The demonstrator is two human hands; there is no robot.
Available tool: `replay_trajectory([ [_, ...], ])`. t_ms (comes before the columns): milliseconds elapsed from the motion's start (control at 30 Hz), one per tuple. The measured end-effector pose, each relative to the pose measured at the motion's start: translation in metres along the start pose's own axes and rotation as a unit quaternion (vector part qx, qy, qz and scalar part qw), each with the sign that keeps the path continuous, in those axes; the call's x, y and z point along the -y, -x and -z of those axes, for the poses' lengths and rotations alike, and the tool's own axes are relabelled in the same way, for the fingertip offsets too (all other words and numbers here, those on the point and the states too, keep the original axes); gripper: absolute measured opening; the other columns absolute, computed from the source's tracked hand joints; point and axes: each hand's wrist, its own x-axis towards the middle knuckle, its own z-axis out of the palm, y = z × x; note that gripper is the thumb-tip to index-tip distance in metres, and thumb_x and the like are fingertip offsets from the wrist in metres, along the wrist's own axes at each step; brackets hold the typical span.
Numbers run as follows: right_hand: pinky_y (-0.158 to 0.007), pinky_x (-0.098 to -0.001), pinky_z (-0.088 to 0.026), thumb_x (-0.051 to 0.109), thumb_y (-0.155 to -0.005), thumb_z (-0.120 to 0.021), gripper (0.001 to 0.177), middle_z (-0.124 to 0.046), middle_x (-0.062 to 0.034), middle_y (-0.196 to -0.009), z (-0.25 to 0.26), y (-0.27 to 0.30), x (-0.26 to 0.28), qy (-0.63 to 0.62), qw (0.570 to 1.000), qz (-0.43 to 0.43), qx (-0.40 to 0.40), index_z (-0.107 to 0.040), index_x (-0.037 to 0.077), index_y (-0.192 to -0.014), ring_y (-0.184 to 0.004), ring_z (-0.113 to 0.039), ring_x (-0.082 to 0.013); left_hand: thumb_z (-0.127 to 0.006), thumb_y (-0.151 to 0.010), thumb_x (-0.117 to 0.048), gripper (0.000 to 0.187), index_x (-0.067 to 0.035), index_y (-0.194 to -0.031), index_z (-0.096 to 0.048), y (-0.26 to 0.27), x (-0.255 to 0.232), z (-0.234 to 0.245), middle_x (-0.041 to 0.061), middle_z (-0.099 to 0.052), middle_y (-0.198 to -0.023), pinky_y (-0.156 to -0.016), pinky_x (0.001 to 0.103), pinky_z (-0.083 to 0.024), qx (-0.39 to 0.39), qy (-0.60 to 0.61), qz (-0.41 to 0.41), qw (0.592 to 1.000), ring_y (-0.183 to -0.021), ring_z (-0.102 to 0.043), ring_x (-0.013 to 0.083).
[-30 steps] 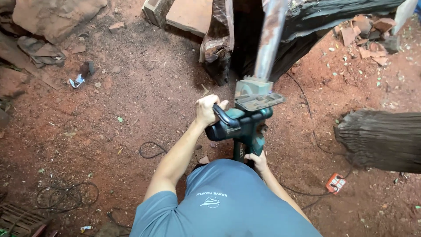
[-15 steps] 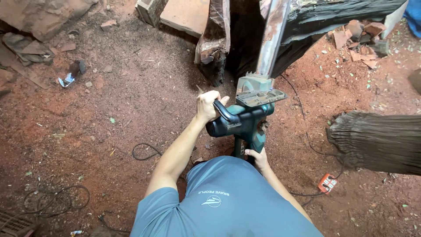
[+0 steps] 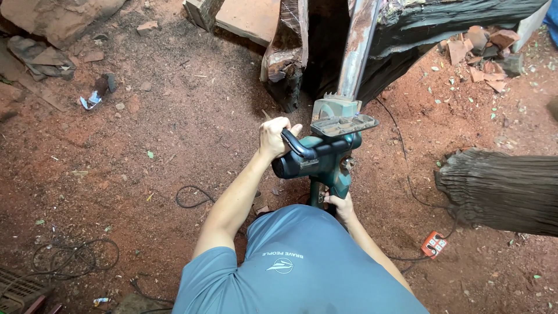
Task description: A person uses an electric chainsaw to make several deep vertical cuts into a large, dark wooden log on the floor of a workshop.
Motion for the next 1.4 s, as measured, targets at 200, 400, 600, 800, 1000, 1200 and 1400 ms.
replay_trajectory([
  [200, -0.033, -0.0436, -0.038, -0.007, -0.057, -0.069, 0.017, -0.062, -0.0286, -0.068, 0.002, -0.007, -0.005, -0.015, 1.000, -0.008, -0.006, -0.064, -0.010, -0.073, -0.034, -0.052, -0.0300, -0.074, -0.093, -0.038, 0.046, -0.016, -0.064, -0.046, 0.005, 0.019, -0.008, 0.010, -0.052, -0.058, -0.054, 0.039, -0.049, -0.001, -0.022, 0.010, 1.000, -0.057, -0.061, 0.0374],
  [400, -0.033, -0.0426, -0.039, -0.007, -0.056, -0.068, 0.016, -0.063, -0.0273, -0.069, 0.013, -0.011, -0.023, 0.003, 1.000, -0.018, -0.012, -0.064, -0.010, -0.072, -0.035, -0.054, -0.0291, -0.074, -0.092, -0.037, 0.045, -0.016, -0.064, -0.046, 0.010, 0.029, -0.010, 0.009, -0.052, -0.057, -0.055, 0.038, -0.049, 0.006, -0.025, 0.031, 0.999, -0.058, -0.062, 0.0365],
  [600, -0.031, -0.0412, -0.039, -0.008, -0.054, -0.068, 0.017, -0.057, -0.0268, -0.061, 0.007, -0.011, -0.015, 0.006, 1.000, -0.014, -0.012, -0.065, -0.010, -0.070, -0.035, -0.053, -0.0315, -0.069, -0.095, -0.038, 0.045, -0.014, -0.065, -0.045, 0.005, 0.025, -0.006, 0.013, -0.054, -0.059, -0.058, 0.044, -0.050, 0.029, -0.026, 0.069, 0.997, -0.061, -0.062, 0.0416],
  [800, -0.035, -0.0431, -0.040, -0.011, -0.052, -0.065, 0.021, -0.063, -0.0308, -0.072, 0.003, -0.012, -0.010, -0.003, 1.000, -0.028, -0.007, -0.064, -0.012, -0.073, -0.041, -0.054, -0.0305, -0.070, -0.093, -0.040, 0.045, -0.015, -0.065, -0.045, 0.002, 0.022, -0.002, 0.009, -0.056, -0.060, -0.060, 0.042, -0.050, 0.043, -0.038, 0.107, 0.993, -0.063, -0.064, 0.0384],
  [1000, -0.034, -0.0419, -0.039, -0.012, -0.052, -0.064, 0.020, -0.064, -0.0303, -0.072, 0.012, -0.019, -0.019, -0.002, 0.999, -0.040, 0.001, -0.062, -0.011, -0.072, -0.039, -0.054, -0.0310, -0.069, -0.093, -0.038, 0.044, -0.014, -0.065, -0.046, 0.003, 0.024, -0.002, 0.013, -0.054, -0.059, -0.059, 0.042, -0.051, 0.032, -0.030, 0.084, 0.996, -0.061, -0.063, 0.0411],
  [1200, -0.032, -0.0430, -0.039, -0.011, -0.051, -0.064, 0.021, -0.064, -0.0328, -0.072, 0.002, -0.014, -0.012, 0.006, 0.999, -0.040, 0.007, -0.062, -0.011, -0.072, -0.037, -0.053, -0.0309, -0.069, -0.094, -0.038, 0.045, -0.014, -0.065, -0.045, 0.005, 0.023, 0.000, 0.014, -0.053, -0.059, -0.057, 0.043, -0.050, 0.025, -0.035, 0.081, 0.996, -0.061, -0.062, 0.0415],
  [1400, -0.031, -0.0434, -0.038, -0.013, -0.050, -0.063, 0.021, -0.062, -0.0328, -0.071, 0.002, -0.016, -0.015, -0.003, 0.999, -0.046, 0.003, -0.062, -0.011, -0.071, -0.035, -0.053, -0.0320, -0.069, -0.093, -0.037, 0.044, -0.014, -0.064, -0.045, 0.004, 0.026, 0.002, 0.013, -0.052, -0.057, -0.057, 0.042, -0.050, 0.024, -0.028, 0.089, 0.995, -0.059, -0.061, 0.0413],
])
